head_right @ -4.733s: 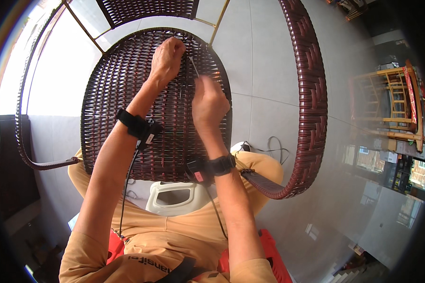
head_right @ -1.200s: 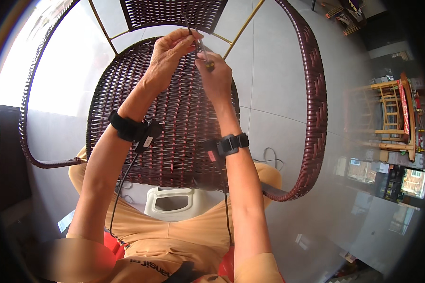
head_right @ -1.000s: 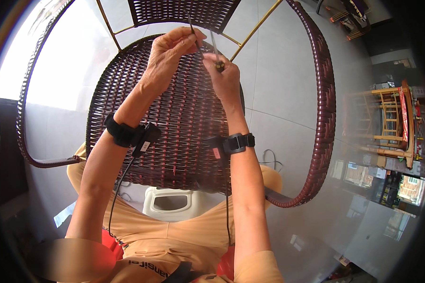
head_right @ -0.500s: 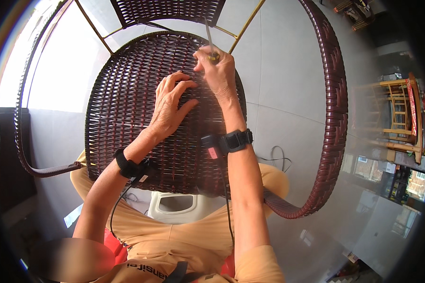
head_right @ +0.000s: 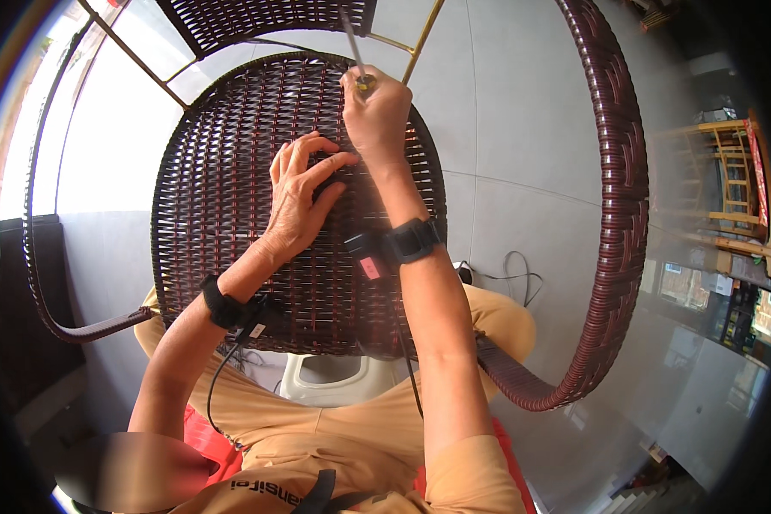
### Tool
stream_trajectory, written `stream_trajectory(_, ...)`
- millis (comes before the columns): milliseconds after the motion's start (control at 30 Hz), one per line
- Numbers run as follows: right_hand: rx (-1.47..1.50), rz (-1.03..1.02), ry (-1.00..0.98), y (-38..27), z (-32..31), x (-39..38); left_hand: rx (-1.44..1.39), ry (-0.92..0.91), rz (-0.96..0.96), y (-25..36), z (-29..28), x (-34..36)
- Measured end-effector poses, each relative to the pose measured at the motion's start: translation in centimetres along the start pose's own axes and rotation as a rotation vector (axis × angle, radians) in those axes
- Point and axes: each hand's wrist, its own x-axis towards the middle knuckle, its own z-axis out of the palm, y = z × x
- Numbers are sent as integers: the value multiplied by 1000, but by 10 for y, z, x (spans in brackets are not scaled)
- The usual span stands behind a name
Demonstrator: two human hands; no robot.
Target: The person uses a screwdriver to tighten screws on the underside of a wicker chair. They work on the seat area and then flip the chair to adjust the legs.
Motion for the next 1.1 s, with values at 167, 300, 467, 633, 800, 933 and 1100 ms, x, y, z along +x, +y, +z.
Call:
stream_trajectory(167, -122, -161, 58, -2, 0, 3, 97, -12, 34, 5, 2, -2)
stream_trajectory(300, -153, -91, 51, 3, -3, 4, 69, 23, 72, 2, 3, -5)
stream_trajectory(467, 17, -11, 102, 8, -3, 8, -59, 99, 14, -5, 7, -6)
stream_trajectory(633, -33, -59, 90, -5, -3, 5, 26, 39, 18, 0, 5, -6)
stream_trajectory(800, -73, -139, 110, -14, -1, 1, -6, 101, 40, -4, 6, -8)
stream_trajectory(933, -116, -144, 170, 3, -3, 6, -1, 75, 29, -1, 5, -5)
stream_trajectory(1100, -58, -165, 239, 11, -2, 6, 12, 68, 33, -4, 8, -7)
